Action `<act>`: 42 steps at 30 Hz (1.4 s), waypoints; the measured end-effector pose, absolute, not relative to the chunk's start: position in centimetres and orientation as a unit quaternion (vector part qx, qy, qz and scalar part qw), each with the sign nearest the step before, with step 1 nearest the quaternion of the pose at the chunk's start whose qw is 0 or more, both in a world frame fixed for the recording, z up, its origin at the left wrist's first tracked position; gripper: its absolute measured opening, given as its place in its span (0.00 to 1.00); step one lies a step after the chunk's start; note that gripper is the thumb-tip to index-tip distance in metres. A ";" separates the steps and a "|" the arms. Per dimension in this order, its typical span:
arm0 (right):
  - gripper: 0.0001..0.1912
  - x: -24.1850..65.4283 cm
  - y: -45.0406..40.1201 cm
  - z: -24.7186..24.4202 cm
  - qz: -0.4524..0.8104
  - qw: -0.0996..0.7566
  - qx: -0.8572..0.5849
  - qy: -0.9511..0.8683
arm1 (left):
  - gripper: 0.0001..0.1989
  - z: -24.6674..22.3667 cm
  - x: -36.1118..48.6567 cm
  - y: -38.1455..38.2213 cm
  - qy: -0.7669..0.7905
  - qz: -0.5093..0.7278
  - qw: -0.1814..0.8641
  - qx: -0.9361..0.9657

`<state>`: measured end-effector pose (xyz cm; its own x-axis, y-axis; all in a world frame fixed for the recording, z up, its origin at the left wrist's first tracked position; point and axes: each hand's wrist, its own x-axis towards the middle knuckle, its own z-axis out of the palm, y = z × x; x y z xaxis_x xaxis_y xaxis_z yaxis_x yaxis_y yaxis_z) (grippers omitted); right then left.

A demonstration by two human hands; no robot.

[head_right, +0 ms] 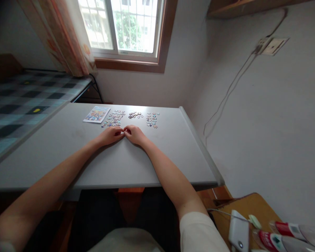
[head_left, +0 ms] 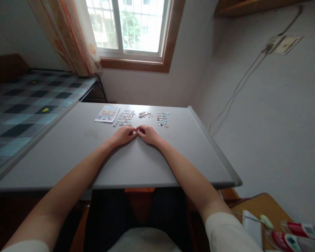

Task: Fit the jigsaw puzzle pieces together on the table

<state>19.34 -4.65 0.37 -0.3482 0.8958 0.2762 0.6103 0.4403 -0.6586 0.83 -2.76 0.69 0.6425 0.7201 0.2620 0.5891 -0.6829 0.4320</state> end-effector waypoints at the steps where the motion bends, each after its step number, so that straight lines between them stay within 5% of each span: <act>1: 0.11 19.3 -4.7 0.4 0.228 0.312 -0.480 -0.788 | 0.14 0.7 0.8 -2.8 0.368 0.210 0.156 0.892; 42: 0.12 19.3 -4.5 0.2 0.217 0.315 -0.476 -0.792 | 0.13 0.8 0.9 -2.8 0.365 0.211 0.149 0.894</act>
<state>19.35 -4.52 0.20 -0.3495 0.8902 0.2921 0.6172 0.4534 -0.6430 0.87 -2.83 0.78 0.6442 0.7161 0.2688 0.5901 -0.6889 0.4210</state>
